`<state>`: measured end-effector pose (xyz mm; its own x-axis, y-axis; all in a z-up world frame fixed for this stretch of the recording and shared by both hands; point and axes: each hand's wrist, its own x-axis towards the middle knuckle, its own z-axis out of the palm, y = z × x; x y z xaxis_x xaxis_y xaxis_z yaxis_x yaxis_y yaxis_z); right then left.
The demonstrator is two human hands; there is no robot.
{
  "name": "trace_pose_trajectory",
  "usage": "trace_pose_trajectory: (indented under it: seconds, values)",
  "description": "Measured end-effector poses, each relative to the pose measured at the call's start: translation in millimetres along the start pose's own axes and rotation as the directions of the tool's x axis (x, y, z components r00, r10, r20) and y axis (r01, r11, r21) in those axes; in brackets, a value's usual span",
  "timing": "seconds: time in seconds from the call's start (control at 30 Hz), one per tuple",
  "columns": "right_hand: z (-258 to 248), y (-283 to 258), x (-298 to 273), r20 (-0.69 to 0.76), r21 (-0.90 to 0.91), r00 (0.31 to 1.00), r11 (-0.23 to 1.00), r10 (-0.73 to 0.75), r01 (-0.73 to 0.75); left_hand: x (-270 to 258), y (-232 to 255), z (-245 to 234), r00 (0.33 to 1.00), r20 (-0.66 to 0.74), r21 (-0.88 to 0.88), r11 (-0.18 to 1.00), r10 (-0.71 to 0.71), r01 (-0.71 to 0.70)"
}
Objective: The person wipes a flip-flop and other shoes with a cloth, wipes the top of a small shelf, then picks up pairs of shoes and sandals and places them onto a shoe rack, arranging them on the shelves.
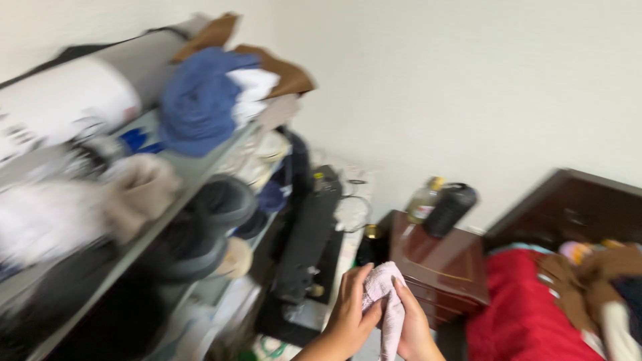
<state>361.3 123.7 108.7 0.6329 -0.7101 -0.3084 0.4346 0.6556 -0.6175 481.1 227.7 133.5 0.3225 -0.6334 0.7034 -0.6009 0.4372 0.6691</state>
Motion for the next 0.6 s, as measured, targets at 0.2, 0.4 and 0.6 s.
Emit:
trace_pose_trajectory:
  seconds: [0.2, 0.4, 0.6]
  values:
    - [-60, -38, -29, -0.004, -0.225, 0.99, 0.964, -0.144, 0.14, 8, -40, 77, 0.909, 0.289, 0.058, 0.953, -0.3, 0.296]
    - [-161, -25, -37, -0.34, -0.145, 0.932, 0.986, -0.126, 0.08, -30, -59, 183, 0.834, 0.53, 0.181, 0.982, -0.151, 0.062]
    - [-209, -70, -138, -0.536, -0.157, 0.81, 0.971, -0.238, 0.182, -72, 23, 281, 0.736, 0.676, 0.071, 0.991, 0.036, -0.114]
